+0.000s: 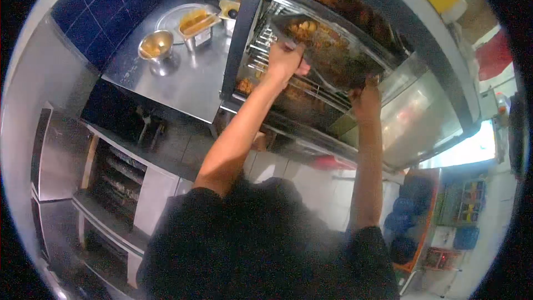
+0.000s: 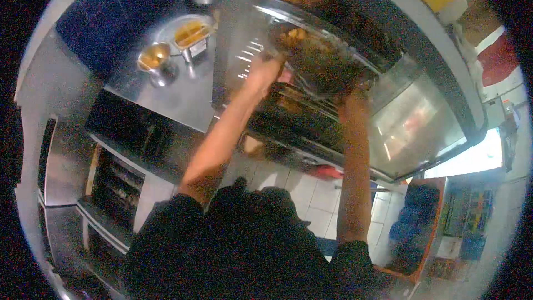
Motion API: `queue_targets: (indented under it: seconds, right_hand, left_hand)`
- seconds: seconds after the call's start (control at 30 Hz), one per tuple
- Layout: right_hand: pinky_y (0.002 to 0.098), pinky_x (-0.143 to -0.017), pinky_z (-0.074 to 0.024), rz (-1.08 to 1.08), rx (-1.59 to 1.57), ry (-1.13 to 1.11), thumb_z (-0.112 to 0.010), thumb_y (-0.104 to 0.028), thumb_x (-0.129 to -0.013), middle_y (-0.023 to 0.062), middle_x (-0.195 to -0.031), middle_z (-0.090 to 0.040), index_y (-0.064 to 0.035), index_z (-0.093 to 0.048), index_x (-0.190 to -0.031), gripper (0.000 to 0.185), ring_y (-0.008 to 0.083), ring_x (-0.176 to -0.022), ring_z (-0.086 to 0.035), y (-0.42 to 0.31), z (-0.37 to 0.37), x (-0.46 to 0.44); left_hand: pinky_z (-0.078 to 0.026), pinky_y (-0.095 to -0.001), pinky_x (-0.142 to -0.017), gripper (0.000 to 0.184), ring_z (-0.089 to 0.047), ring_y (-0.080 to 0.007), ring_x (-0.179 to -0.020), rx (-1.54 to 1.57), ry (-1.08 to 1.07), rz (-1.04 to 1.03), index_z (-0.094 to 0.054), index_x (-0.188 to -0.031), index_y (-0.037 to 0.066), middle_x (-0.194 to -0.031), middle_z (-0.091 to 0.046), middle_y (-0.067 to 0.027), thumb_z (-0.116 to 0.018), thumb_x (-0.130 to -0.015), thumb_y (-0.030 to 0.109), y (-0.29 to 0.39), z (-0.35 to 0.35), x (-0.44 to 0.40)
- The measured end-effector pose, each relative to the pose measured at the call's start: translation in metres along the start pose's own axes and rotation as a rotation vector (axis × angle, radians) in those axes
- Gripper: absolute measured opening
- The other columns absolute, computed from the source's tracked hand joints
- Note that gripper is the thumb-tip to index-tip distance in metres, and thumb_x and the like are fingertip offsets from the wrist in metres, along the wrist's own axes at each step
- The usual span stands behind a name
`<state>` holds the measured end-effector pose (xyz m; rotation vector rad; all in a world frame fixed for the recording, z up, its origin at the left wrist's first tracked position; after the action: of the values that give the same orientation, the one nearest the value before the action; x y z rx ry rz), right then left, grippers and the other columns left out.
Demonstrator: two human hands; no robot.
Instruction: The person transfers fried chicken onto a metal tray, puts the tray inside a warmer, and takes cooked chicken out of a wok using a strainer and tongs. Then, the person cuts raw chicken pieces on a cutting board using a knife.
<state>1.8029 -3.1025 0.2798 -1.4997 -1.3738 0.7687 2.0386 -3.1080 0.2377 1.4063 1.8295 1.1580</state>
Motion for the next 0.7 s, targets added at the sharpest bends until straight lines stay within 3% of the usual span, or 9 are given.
queue_targets:
  seconds: [0.2,0.3,0.37,0.43,0.47,0.53,0.6,0.63,0.7]
  right_hand:
    - [0.0375,-0.075,-0.0506,-0.098,0.230,-0.347,-0.051,-0.027,-0.100,0.0104,-0.112,-0.060,0.0012,-0.046,-0.133,0.044,0.0255,-0.097,-0.060,0.012,0.034,0.012]
    - [0.0441,-0.097,-0.0457,-0.030,0.359,-0.360,-0.060,-0.018,-0.091,0.0193,-0.124,-0.058,-0.0020,-0.049,-0.131,0.045,0.0390,-0.111,-0.057,0.015,0.065,0.019]
    - [0.0463,-0.101,-0.0426,0.798,1.429,-0.573,-0.064,-0.013,-0.085,0.0208,-0.133,-0.054,-0.0036,-0.049,-0.135,0.053,0.0423,-0.118,-0.052,-0.001,0.073,0.032]
    - [0.0441,-0.105,-0.0383,0.687,1.304,-0.684,-0.058,-0.018,-0.090,0.0175,-0.140,-0.048,-0.0058,-0.047,-0.138,0.051,0.0358,-0.125,-0.047,-0.006,0.068,0.048]
    - [0.0434,-0.105,-0.0381,0.491,1.181,-0.741,-0.053,-0.022,-0.094,0.0167,-0.140,-0.048,-0.0046,-0.047,-0.138,0.048,0.0329,-0.125,-0.047,0.004,0.088,0.031]
    - [0.0420,-0.103,-0.0378,-0.191,0.716,-0.774,-0.042,-0.029,-0.101,0.0150,-0.140,-0.047,-0.0022,-0.047,-0.138,0.046,0.0273,-0.126,-0.046,0.031,0.105,0.023]
    - [0.0435,-0.106,-0.0335,-0.148,0.615,-0.719,-0.049,-0.045,-0.097,0.0178,-0.139,-0.047,0.0004,-0.046,-0.137,0.060,0.0297,-0.127,-0.044,0.043,0.116,0.028]
    - [0.0428,-0.105,-0.0351,-0.209,0.538,-0.811,-0.051,-0.040,-0.097,0.0187,-0.140,-0.046,-0.0023,-0.047,-0.138,0.056,0.0306,-0.128,-0.044,0.045,0.112,0.051]
    - [0.0475,-0.098,-0.0423,0.091,0.987,-0.833,-0.059,-0.036,-0.092,0.0184,-0.134,-0.049,-0.0033,-0.049,-0.135,0.055,0.0314,-0.120,-0.049,0.046,0.118,0.088]
  left_hand:
    - [-0.050,-0.0297,-0.041,0.012,-0.062,-0.0198,-0.048,0.049,0.143,-0.150,-0.047,-0.092,-0.001,-0.064,-0.057,-0.0089,-0.057,-0.092,0.006,-0.004,-0.005,0.076]
    - [-0.046,-0.0290,-0.042,0.011,-0.060,-0.0189,-0.048,0.021,0.232,-0.241,-0.048,-0.090,0.000,-0.063,-0.057,-0.0073,-0.056,-0.091,0.007,0.001,-0.016,0.134]
    - [-0.045,-0.0321,-0.048,0.013,-0.059,-0.0199,-0.053,-0.006,0.333,-0.285,-0.049,-0.089,0.000,-0.064,-0.056,-0.0087,-0.056,-0.090,0.011,-0.017,-0.014,0.166]
    - [-0.045,-0.0332,-0.052,0.016,-0.058,-0.0175,-0.059,-0.338,0.526,-0.268,-0.051,-0.091,0.002,-0.072,-0.057,-0.0079,-0.059,-0.090,0.015,-0.012,0.001,0.210]
    - [-0.043,-0.0317,-0.051,0.016,-0.056,-0.0145,-0.060,-0.588,0.654,-0.163,-0.053,-0.093,0.003,-0.078,-0.058,-0.0056,-0.062,-0.090,0.017,-0.001,0.000,0.244]
    - [-0.043,-0.0327,-0.056,0.022,-0.055,-0.0131,-0.066,-0.359,0.651,-0.369,-0.056,-0.100,0.002,-0.078,-0.057,-0.0052,-0.064,-0.087,0.018,-0.041,0.020,0.289]
    - [-0.045,-0.0307,-0.060,0.025,-0.053,-0.0118,-0.068,-0.449,0.757,-0.367,-0.055,-0.106,0.003,-0.077,-0.056,-0.0040,-0.064,-0.086,0.016,-0.030,0.027,0.346]
    - [-0.045,-0.0307,-0.060,0.025,-0.053,-0.0118,-0.068,-0.454,0.805,-0.402,-0.055,-0.106,0.003,-0.077,-0.056,-0.0040,-0.064,-0.086,0.016,-0.029,0.033,0.374]
    - [-0.046,-0.0281,-0.057,0.025,-0.052,-0.0098,-0.064,-0.384,0.760,-0.548,-0.055,-0.111,0.004,-0.077,-0.055,-0.0014,-0.061,-0.089,0.015,-0.037,0.052,0.424]
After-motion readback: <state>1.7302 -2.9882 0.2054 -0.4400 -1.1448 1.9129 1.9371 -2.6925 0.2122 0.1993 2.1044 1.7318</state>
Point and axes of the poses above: each hand's wrist, its own x-axis away from the middle knuckle, its own z-axis out of the back of the hand, y = z × x, the point moved 6 cm from there along -x, towards the middle knuckle
